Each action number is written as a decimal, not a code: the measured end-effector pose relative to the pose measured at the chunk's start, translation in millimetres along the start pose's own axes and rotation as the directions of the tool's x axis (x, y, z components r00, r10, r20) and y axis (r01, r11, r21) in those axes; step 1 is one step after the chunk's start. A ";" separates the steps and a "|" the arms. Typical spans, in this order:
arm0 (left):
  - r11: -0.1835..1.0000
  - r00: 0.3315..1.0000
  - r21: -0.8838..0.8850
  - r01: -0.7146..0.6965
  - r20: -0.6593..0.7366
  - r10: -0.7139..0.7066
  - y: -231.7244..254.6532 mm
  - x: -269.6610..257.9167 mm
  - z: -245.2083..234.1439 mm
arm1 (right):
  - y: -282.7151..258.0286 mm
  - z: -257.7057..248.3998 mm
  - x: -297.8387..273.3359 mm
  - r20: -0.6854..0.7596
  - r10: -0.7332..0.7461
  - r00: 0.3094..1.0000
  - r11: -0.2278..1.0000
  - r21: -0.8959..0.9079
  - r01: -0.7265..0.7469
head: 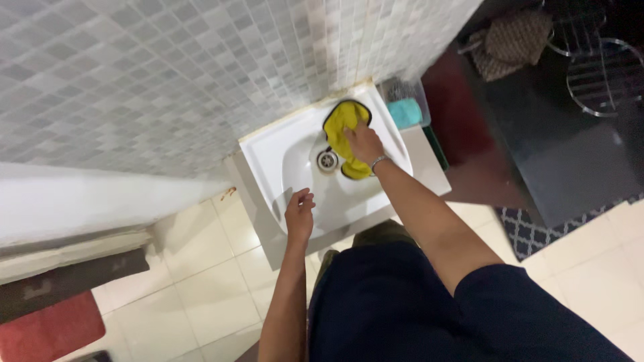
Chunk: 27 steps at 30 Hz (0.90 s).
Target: The person wipes the interior surfaces of a white sink using a yellow cloth, moving the cloth across the basin and around the drain and faucet.
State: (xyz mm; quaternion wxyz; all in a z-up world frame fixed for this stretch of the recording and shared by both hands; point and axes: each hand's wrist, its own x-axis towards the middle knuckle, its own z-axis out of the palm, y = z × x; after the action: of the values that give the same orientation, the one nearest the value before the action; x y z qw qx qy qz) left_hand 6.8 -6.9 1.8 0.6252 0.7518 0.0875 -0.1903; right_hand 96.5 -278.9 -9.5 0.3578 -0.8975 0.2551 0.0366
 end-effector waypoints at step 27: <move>0.992 0.987 -0.124 0.006 -0.157 -0.026 -28.7 -33.2 90.5 | -11.3 -7.3 11.2 -0.053 -0.026 0.998 0.976 0.214 0.036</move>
State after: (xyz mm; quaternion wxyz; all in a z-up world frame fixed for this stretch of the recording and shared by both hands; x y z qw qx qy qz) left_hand -50.1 -85.6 -24.3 0.6601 0.7237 0.1545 -0.1291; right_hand 110.8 -281.7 0.2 0.4469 -0.8581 0.2523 -0.0190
